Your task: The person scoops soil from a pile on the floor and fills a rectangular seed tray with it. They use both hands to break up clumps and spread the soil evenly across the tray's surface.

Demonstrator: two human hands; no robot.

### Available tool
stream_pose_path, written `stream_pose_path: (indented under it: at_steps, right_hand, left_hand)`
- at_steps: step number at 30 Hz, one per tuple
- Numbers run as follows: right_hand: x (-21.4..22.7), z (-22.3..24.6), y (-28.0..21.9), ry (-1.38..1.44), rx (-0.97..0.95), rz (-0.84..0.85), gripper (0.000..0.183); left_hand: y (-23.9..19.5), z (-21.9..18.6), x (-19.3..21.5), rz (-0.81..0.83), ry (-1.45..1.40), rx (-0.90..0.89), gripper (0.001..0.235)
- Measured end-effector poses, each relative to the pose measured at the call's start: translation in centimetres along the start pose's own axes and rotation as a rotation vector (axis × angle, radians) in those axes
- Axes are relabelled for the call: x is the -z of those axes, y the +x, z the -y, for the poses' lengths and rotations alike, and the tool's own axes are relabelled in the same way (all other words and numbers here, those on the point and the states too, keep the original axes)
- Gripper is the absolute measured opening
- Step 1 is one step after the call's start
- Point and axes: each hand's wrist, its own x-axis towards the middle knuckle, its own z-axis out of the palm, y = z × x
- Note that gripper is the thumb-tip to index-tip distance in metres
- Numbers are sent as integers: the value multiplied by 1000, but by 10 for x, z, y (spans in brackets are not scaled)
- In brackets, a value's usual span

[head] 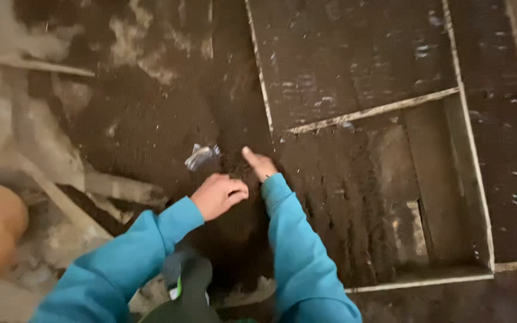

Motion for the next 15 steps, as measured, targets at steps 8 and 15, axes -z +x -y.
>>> stream_pose_path:
  at_steps: [8,15]
  right_hand:
    - [9,91,-93,963,-387,-278,47]
    - [-7,123,-142,815,380,-114,27]
  left_hand:
    - [-4,34,-23,46,308,-334,23]
    - [10,52,-30,-53,632,-466,14]
